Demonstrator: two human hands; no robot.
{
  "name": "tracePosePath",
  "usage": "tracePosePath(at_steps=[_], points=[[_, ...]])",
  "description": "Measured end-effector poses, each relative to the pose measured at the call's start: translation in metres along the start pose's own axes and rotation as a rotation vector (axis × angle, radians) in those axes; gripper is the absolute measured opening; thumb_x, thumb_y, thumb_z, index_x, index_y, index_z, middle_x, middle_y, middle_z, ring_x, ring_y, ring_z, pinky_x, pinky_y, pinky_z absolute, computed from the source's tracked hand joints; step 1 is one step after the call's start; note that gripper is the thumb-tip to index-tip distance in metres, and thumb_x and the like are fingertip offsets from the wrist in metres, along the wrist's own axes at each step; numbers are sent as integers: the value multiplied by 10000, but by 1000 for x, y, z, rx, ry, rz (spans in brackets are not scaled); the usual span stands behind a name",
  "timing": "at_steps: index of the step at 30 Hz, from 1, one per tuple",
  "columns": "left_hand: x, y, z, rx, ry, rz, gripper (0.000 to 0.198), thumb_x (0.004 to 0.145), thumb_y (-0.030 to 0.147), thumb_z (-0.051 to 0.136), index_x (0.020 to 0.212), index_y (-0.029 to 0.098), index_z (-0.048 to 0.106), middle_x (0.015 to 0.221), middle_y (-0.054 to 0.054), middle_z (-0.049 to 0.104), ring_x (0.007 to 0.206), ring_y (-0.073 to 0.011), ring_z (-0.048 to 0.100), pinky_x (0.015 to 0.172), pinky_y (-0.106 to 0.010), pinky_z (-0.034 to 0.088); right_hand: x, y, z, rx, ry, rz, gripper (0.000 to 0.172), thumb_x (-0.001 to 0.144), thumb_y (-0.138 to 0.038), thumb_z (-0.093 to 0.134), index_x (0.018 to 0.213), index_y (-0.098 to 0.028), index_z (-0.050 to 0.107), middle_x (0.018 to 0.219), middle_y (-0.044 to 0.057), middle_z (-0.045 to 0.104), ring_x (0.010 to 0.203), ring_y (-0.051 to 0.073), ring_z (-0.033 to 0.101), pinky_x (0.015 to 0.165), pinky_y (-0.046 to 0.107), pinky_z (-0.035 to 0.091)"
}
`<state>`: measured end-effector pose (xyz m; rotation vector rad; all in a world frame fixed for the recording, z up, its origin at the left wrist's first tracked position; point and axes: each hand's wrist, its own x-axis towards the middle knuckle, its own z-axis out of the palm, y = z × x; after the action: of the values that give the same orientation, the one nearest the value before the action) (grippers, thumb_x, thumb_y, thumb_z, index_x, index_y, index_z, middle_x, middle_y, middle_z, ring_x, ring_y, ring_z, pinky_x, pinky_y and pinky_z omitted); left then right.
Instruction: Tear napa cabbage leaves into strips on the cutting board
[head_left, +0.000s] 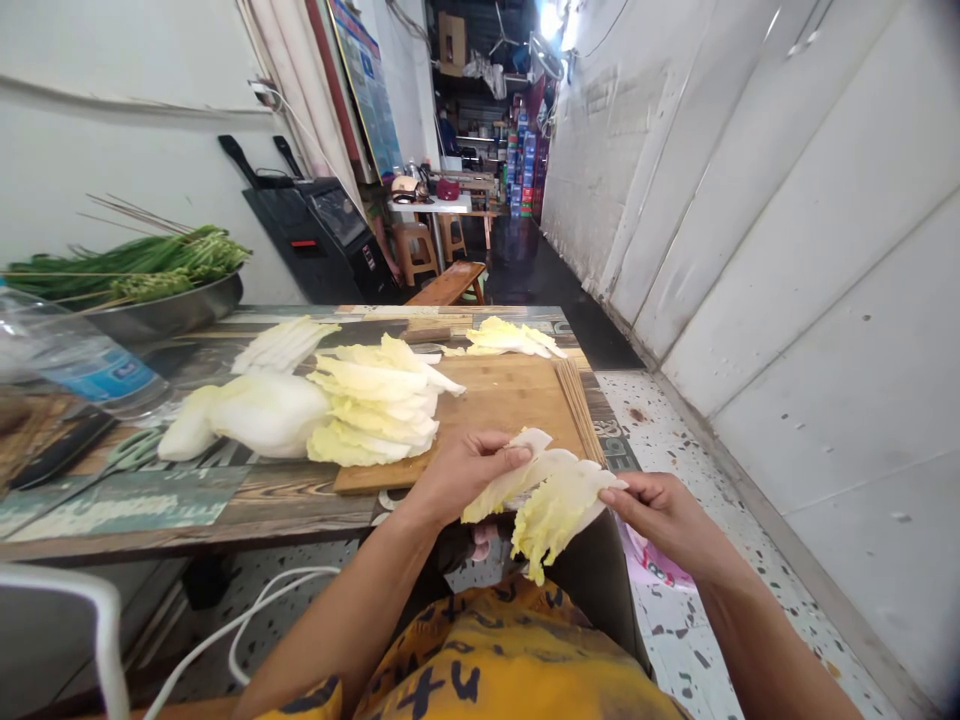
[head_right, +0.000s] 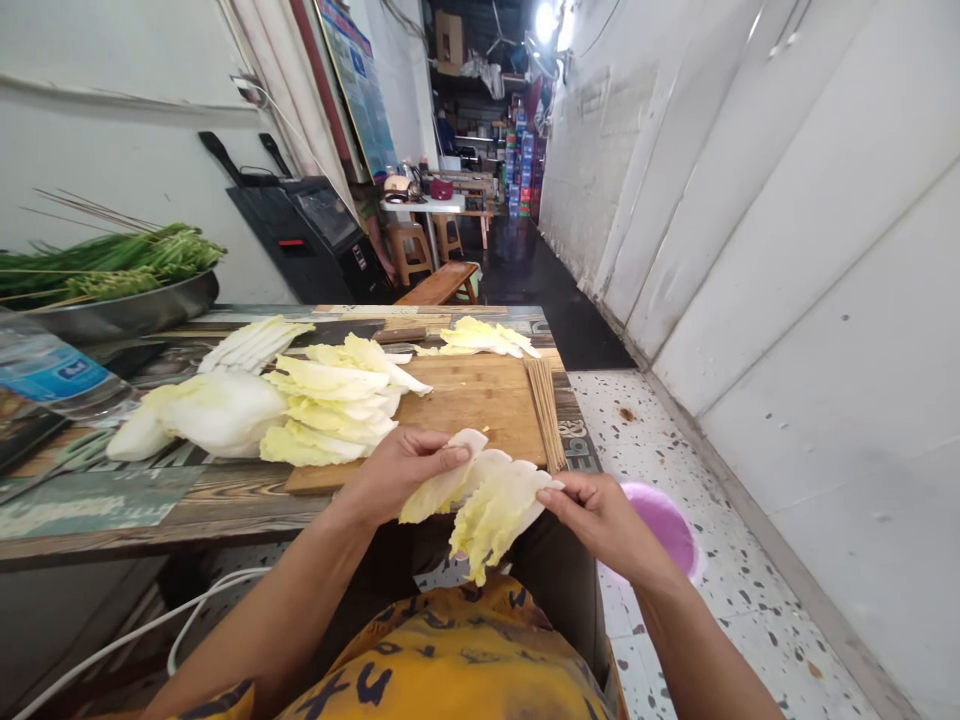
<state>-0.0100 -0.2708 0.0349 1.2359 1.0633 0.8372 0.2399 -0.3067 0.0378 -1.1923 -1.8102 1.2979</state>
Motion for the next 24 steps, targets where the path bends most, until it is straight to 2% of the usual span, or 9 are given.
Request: tracePosePath(at_steps=[2, 4, 8, 12, 15, 17, 20, 22, 24], points=[[-1, 0, -1, -21, 8, 6, 365, 698, 456, 718, 878, 141, 749, 639, -14, 666, 550, -135, 578, 509, -221, 452, -1, 3, 0, 25, -12, -7, 276, 877, -420, 544, 885, -175, 671, 796, 24, 649, 795, 172, 583, 715, 266, 451], [-2, 0, -1, -33, 14, 2, 367, 698, 454, 716, 895, 146, 747, 651, -18, 675, 562, -148, 592, 515, -231, 460, -3, 7, -1, -1, -26, 10, 269, 882, -417, 539, 890, -177, 660, 702, 0, 588, 700, 142, 543, 634, 239, 423], [-3, 0, -2, 51, 18, 69, 335, 720, 437, 699, 897, 157, 753, 706, -22, 698, 602, -154, 610, 541, -230, 463, -7, 11, -2, -123, -6, 40, 332, 903, -419, 498, 711, -164, 588, 572, -44, 396, 538, 89, 359, 490, 214, 283], [-1, 3, -2, 146, -37, 162, 276, 733, 399, 694, 848, 158, 764, 810, -39, 725, 720, -184, 637, 616, -242, 479, -8, 5, 0, -151, 25, -6, 368, 904, -406, 497, 617, -175, 490, 556, -49, 354, 526, 83, 323, 485, 219, 262], [0, 11, -6, 174, -36, 182, 302, 744, 398, 683, 913, 160, 757, 920, -61, 731, 844, -218, 646, 728, -285, 501, -8, -3, 1, -181, 61, -38, 364, 902, -418, 491, 626, -182, 505, 544, -45, 353, 514, 88, 322, 474, 221, 270], [1, 17, -10, 221, 93, 234, 376, 732, 386, 697, 1042, 174, 720, 1024, -66, 715, 915, -222, 634, 796, -308, 498, -5, -10, 0, -231, 162, -75, 370, 897, -445, 488, 637, -187, 536, 531, -38, 367, 505, 97, 337, 466, 224, 291], [1, 22, -13, 358, 460, 389, 465, 755, 366, 678, 1186, 197, 636, 1056, -55, 698, 916, -191, 625, 829, -318, 491, 8, -18, 0, -398, 457, -169, 380, 907, -452, 466, 666, -192, 602, 539, -12, 467, 524, 120, 425, 499, 233, 363], [1, 19, -11, 451, 636, 510, 425, 805, 348, 623, 1201, 196, 615, 1056, -52, 692, 909, -175, 628, 843, -320, 494, 23, -17, 5, -575, 640, -262, 358, 934, -414, 425, 816, -192, 681, 658, 29, 602, 616, 147, 527, 589, 248, 422], [2, 9, -8, 565, 728, 619, 402, 844, 315, 568, 1226, 189, 588, 1131, -69, 664, 986, -185, 619, 898, -340, 487, 42, -10, 15, -771, 690, -319, 376, 961, -347, 358, 1050, -179, 682, 840, 80, 677, 735, 172, 591, 678, 266, 442]])
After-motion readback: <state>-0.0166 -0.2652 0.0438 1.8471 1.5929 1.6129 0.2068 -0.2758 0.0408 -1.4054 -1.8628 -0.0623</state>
